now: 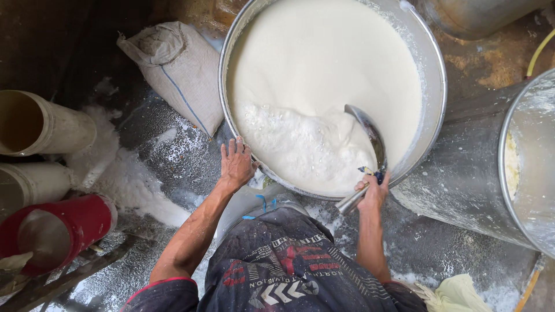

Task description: The person uses a large ladle to stir a thick white mixture in a large metal tub. They repeatedly scoop the mixture and transfer it between two different tubs. The person also moves a red bucket and a woven basket containing grains on the floor.

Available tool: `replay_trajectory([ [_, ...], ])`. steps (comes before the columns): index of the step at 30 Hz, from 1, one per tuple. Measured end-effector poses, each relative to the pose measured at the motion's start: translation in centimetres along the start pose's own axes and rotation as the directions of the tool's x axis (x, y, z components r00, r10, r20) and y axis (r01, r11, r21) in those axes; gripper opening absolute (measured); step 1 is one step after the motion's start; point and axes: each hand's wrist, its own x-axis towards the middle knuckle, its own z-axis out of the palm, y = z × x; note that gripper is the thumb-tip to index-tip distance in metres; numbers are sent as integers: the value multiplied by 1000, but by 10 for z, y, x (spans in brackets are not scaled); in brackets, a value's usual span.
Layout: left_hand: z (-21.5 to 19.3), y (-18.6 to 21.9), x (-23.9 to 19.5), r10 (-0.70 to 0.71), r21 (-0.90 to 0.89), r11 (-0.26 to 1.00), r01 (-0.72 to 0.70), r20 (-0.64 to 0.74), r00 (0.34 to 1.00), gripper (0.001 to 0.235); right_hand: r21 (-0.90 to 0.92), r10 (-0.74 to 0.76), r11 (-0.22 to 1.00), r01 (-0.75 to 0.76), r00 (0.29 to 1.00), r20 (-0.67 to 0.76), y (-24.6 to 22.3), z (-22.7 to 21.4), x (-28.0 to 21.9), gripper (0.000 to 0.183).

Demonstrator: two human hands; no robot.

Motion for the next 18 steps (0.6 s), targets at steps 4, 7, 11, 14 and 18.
replay_trajectory([
  [4,0,1,3,-5,12,1000,4,22,1000,73,221,91,970,-105,993,71,35,14,10,55],
  [7,0,4,5,-25,22,999,25,24,999,72,282,133,944,-173,979,156,57,34,33,22],
  [11,2,8,7,-39,35,999,40,-11,999,69,325,165,912,-252,948,273,79,79,73,16],
  [14,6,10,8,-68,40,997,69,-15,998,68,338,183,882,-329,899,397,85,121,98,14],
  [18,12,14,14,-110,51,993,111,-31,994,64,279,204,884,-375,847,492,76,184,112,15],
])
